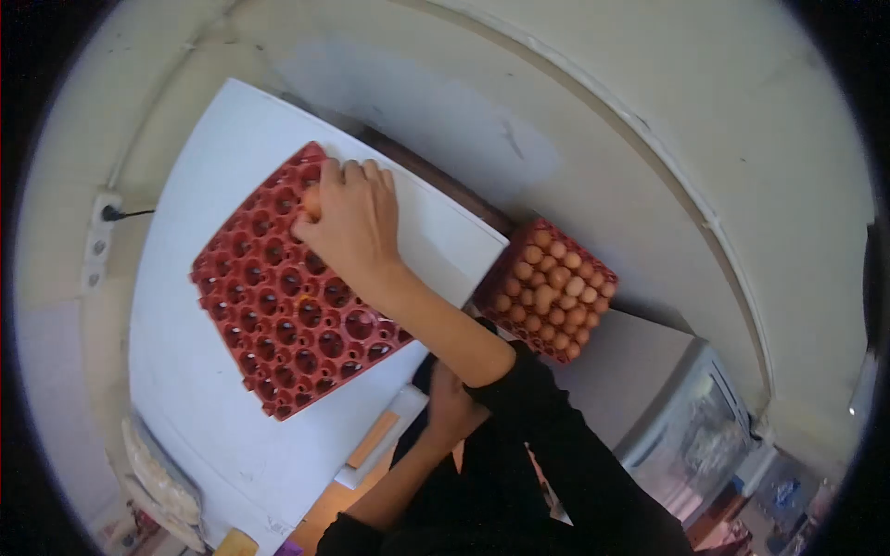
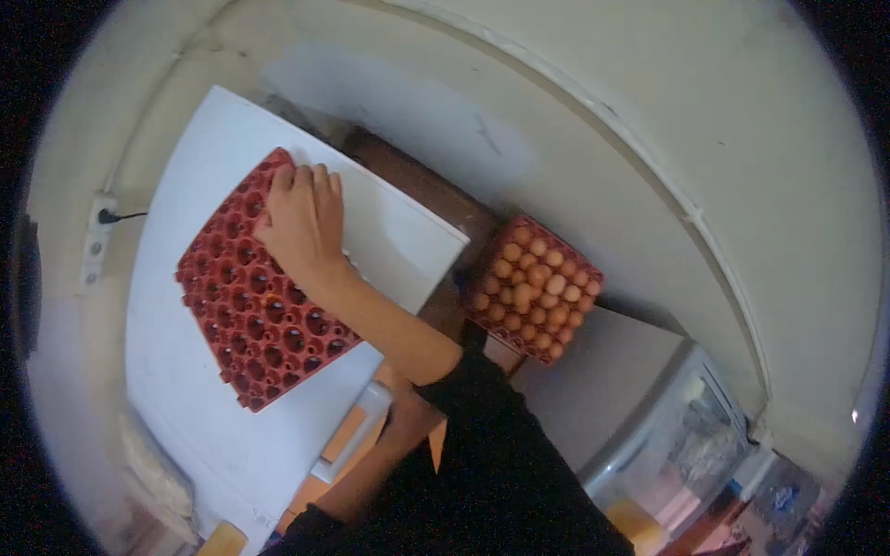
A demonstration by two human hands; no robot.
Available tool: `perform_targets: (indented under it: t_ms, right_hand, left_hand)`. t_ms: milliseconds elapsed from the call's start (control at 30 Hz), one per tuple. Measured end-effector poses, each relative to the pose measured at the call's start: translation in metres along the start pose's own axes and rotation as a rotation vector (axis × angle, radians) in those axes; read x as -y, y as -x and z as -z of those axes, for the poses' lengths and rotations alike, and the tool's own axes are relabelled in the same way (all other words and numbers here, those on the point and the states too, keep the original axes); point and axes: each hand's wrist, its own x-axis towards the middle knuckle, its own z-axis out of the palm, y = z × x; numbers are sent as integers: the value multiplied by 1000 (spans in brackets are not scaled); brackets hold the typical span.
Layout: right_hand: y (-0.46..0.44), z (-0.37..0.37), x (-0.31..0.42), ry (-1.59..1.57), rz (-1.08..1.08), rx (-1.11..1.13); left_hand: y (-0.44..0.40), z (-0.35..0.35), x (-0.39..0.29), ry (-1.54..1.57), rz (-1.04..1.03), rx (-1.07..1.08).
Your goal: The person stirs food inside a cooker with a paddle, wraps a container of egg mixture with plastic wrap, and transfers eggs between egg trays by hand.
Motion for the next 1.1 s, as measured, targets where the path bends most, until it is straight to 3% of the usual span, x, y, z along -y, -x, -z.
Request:
perform_targets:
  t_ms: [67,167,233,367,467,700,800,833,900,1000,1100]
  right_hand:
    - [-6,21,-2,-371,-211,160]
    - [12,64,-46,-800,-452,176]
    - [37,93,-110,-779,-649,244]
    - [133,145,-236,44,-949,198]
    - [242,155,-370,471,-897,266]
    - [302,155,-457,543,-937,355]
    - [316,144,-479,710,-799,394]
    - [313,139,-477,716,-774,413]
    - [315,141,-469,400,-746,328]
    - [317,149,-459,276,-797,407]
    - [354,152,-530,262,-767,380]
  left_hand:
    - [-1,33,-7,-384,-185,-229]
    - [-10,81,-27,-572,-128,-479]
    - [-29,99,-25,-599,-85,-534]
    - [-33,113,-6,-607,-124,-497]
    - [-32,106,4,-616,-119,-528]
    - [-30,100,24,-538,-138,-654]
    - [-12,97,38,-504,-116,-697]
    - [-4,94,45,-491,-121,-734]
    - [17,82,45,-468,-79,-795]
    - [48,66,41,-408,17,-732]
    - [83,55,47,-339,29,-839]
